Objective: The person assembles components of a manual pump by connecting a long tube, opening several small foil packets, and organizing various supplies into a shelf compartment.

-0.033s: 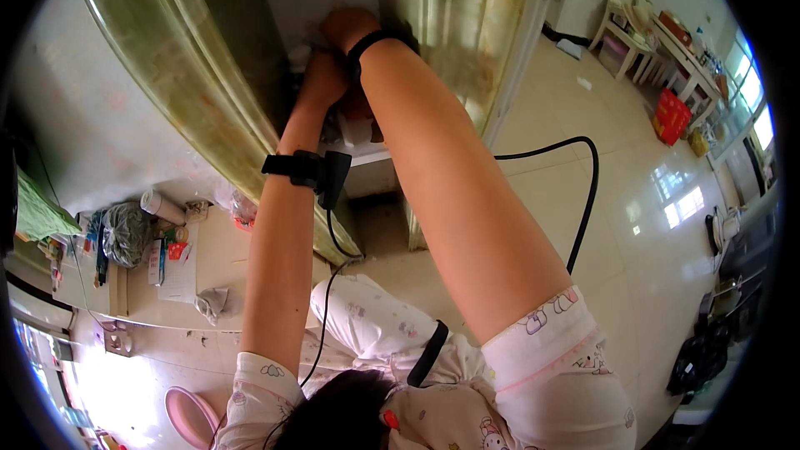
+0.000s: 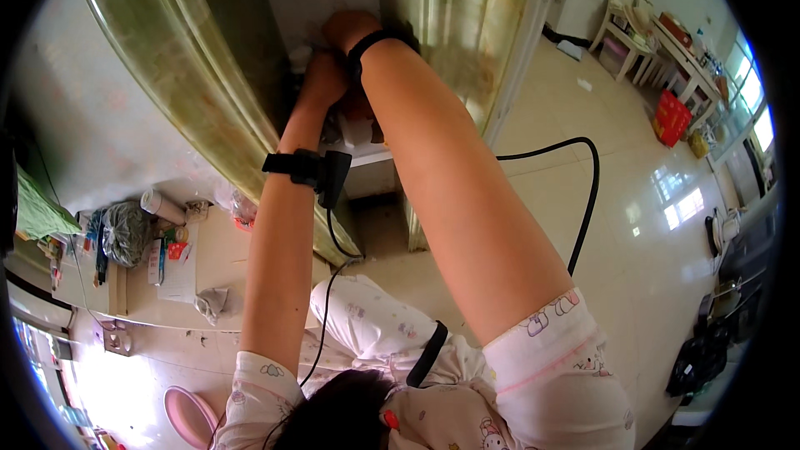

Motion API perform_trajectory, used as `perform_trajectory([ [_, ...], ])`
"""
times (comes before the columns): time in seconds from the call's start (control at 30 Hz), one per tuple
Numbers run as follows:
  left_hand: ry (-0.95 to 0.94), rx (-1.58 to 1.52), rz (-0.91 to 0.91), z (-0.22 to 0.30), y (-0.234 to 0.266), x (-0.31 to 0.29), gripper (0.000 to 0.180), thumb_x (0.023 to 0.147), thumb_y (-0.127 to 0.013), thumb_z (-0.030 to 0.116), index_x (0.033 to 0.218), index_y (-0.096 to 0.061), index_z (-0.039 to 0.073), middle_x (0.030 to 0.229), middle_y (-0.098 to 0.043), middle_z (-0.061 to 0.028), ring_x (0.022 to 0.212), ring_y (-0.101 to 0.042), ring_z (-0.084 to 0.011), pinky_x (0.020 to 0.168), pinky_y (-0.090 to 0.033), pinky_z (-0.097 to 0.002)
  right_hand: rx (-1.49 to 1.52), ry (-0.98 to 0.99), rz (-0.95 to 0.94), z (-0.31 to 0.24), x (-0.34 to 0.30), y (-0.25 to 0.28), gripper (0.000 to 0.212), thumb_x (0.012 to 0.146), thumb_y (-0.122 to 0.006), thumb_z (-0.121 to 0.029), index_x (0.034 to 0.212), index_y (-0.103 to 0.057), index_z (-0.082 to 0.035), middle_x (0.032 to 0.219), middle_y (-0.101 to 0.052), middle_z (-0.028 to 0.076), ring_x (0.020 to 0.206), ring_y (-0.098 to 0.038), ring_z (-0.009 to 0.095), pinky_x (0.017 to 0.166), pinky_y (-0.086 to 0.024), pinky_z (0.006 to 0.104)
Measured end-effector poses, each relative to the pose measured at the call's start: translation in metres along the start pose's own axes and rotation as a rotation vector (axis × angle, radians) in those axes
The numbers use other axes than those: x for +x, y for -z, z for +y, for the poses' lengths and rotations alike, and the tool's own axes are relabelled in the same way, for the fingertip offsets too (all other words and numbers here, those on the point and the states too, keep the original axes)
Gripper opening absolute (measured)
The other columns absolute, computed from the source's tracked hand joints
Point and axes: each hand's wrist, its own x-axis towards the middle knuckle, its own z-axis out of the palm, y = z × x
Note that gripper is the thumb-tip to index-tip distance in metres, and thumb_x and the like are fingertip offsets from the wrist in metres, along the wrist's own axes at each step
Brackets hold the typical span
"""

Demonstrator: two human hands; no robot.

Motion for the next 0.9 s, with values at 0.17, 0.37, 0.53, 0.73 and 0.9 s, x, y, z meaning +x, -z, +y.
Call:
perform_trajectory([
  [0.17,0.028,0.144,0.04,0.036,0.012,0.008,0.023,0.074,-0.06,0.016,0.086,-0.065,-0.003,0.087,-0.063,-0.022,0.085,-0.061,-0.0361,0.075,-0.048,-0.0406,-0.164,0.012,0.114,0.015,-0.002,0.013,0.021,0.081,-0.049,-0.008,0.091,-0.066,-0.002,0.099,-0.063,0.019,0.094,-0.061,0.033,0.079,-0.05,0.0393],
  [0.37,-0.006,-0.181,0.203,0.041,0.014,0.013,0.022,0.076,-0.052,0.012,0.087,-0.066,-0.001,0.1,-0.061,-0.022,0.106,-0.051,-0.0366,0.093,-0.038,-0.041,-0.017,-0.116,0.173,-0.019,-0.046,0.099,0.021,0.079,-0.049,-0.003,0.091,-0.066,0.0,0.097,-0.063,0.021,0.092,-0.061,0.034,0.076,-0.051,0.0396],
  [0.53,0.344,-0.398,0.119,0.049,0.03,-0.011,0.031,0.074,-0.048,0.005,0.1,-0.062,-0.002,0.122,-0.048,-0.0242,0.119,-0.039,-0.0387,0.102,-0.031,-0.0391,0.072,0.056,0.217,-0.023,-0.075,0.074,0.023,0.074,-0.051,0.001,0.093,-0.064,0.001,0.092,-0.063,0.02,0.086,-0.061,0.034,0.072,-0.05,0.0403],
  [0.73,0.127,-0.566,0.335,0.068,0.037,-0.05,0.03,0.076,-0.044,0.001,0.101,-0.059,-0.004,0.126,-0.044,-0.025,0.116,-0.043,-0.0403,0.096,-0.037,-0.0389,0.674,0.076,0.575,-0.039,-0.171,0.068,0.024,0.077,-0.047,0.005,0.095,-0.061,-0.001,0.082,-0.062,0.014,0.071,-0.062,0.027,0.063,-0.049,0.0347],
  [0.9,0.107,-0.887,0.274,0.137,0.114,-0.156,0.023,0.084,-0.042,-0.004,0.099,-0.059,-0.003,0.1,-0.059,-0.0137,0.088,-0.059,-0.0208,0.078,-0.046,-0.0286,0.951,0.076,0.53,-0.069,-0.253,0.021,0.017,0.075,-0.058,0.001,0.092,-0.061,-0.003,0.076,-0.061,0.011,0.065,-0.06,0.026,0.056,-0.046,0.0304],
])
